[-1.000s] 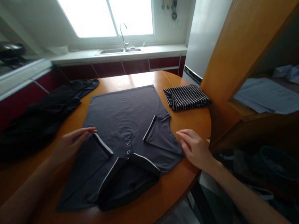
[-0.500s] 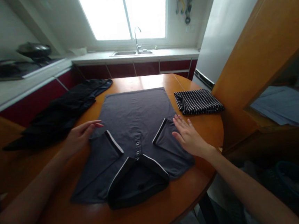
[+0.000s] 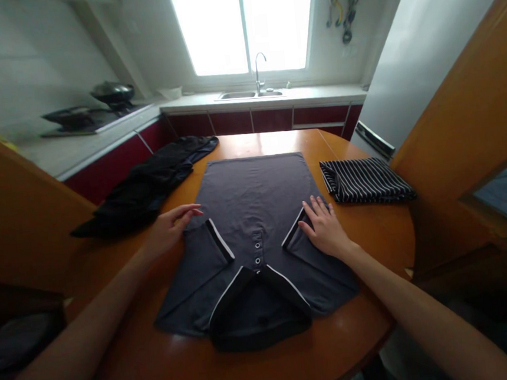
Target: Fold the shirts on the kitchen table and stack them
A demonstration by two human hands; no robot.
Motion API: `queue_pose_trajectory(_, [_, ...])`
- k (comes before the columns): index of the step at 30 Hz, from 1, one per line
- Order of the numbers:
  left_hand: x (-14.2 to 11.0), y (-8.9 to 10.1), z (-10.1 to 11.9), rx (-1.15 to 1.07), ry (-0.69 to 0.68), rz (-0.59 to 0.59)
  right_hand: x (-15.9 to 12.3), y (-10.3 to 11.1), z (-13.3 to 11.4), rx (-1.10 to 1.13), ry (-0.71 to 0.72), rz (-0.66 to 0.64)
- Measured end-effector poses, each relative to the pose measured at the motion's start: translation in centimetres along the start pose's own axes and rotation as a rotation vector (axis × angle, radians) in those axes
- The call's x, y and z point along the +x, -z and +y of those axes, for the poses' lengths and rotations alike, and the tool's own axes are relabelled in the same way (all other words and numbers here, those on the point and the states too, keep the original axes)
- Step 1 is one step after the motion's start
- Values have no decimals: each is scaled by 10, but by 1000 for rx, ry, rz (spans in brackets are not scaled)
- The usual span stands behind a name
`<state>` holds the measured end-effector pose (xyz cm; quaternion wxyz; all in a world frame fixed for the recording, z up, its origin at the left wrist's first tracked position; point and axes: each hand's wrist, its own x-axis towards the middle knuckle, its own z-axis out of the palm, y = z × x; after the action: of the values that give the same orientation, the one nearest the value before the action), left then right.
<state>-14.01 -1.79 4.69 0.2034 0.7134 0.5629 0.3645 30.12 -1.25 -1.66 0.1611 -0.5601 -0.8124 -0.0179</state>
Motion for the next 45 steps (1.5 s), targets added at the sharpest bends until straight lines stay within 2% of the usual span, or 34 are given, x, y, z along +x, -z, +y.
queue_pose_trajectory(2, [-2,-4,0,15,-40,-11,0,5,-4,-13,3,68])
queue_pose_trajectory(4, [-3,-8,1,41,-94,-28,-2,8,-11,-19,30,74])
queue_pose_trajectory(9, [-7,-20,6,120,-212,-123,-9,12,-27,5,171,-153])
queue_pose_trajectory(16, [-6,-23,5,121,-210,-174,-19,27,-43,92,302,-253])
queue_pose_trajectory(20, [-2,-23,1,89,-163,-106,-11,25,-33,104,201,-165])
queue_pose_trajectory(24, [0,-16,-2,41,-76,10,-7,12,-14,45,50,-70])
queue_pose_trajectory(29, [2,5,-8,-44,43,274,-7,-7,4,33,49,-80])
queue_pose_trajectory(31, [2,13,-12,-81,74,384,-6,-11,10,53,44,-33])
queue_pose_trajectory(33, [1,17,-16,-111,92,443,-4,-14,17,77,10,16])
queue_pose_trajectory(38, [0,15,-21,-129,108,413,-2,-23,28,134,-4,-26])
queue_pose_trajectory(41, [0,12,-18,-130,109,366,0,-17,28,246,-8,-15])
queue_pose_trajectory(43, [0,12,-16,-113,116,350,3,-5,29,357,-51,74])
queue_pose_trajectory(45, [1,13,-17,-71,131,335,7,8,36,439,-155,246])
